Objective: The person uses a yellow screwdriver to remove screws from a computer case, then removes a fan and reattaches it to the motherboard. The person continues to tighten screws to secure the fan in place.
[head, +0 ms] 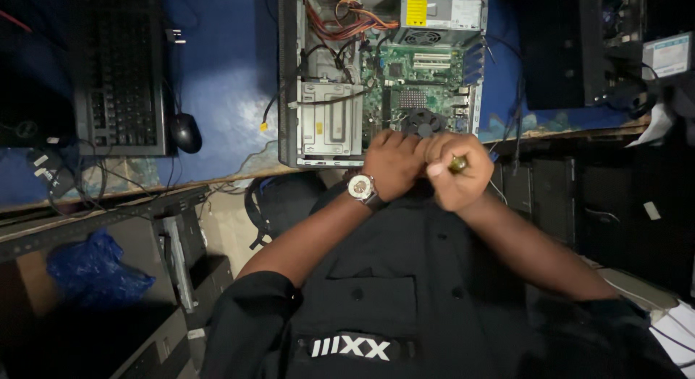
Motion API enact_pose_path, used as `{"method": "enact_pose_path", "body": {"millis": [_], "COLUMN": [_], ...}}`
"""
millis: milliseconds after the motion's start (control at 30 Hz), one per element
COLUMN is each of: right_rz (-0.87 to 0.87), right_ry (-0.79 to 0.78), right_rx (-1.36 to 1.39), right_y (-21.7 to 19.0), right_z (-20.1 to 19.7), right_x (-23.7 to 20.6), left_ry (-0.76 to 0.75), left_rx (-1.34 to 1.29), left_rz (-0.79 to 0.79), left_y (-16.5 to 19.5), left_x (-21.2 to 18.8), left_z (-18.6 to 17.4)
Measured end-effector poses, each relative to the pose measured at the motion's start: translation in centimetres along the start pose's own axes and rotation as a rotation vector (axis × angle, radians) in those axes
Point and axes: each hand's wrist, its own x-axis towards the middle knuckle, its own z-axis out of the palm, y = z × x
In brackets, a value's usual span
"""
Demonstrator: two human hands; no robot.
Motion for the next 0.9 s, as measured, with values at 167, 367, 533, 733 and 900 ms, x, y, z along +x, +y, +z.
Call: {"method": "enact_pose_path", "body": {"millis": [167,367,533,733,900], "right_rz": [0.130,0.283,0.061,-0.090,0.240], "right_ry": [-0.121,-0.487,-0.045,-0.125,-0.359], "right_rx": [0.106,0.164,-0.179,-0.256,0.305], "right_y": [-0.1,-1.3,-2.3,-1.1,0.9], "right_z": [-0.9,-2.8,1.3,0.7,-4.2], "right_x": [0.7,3.5,2.8,1.0,2.8], "left_ry": [-0.054,-0.057,0.023,-0.092,-0.129], "left_rx": [0.047,0.100,0.021,-0.090,-0.476], "left_rz": [0.000,0.022,-0.029,-0.122,-0.229], "left_y": [-0.4,-0.4,-0.9,-0.5,-0.7], "left_x": [-0.2,-0.4,0.0,1.4,1.8], "left_z": [0.2,0.5,0.4,-1.0,-3.0]}}
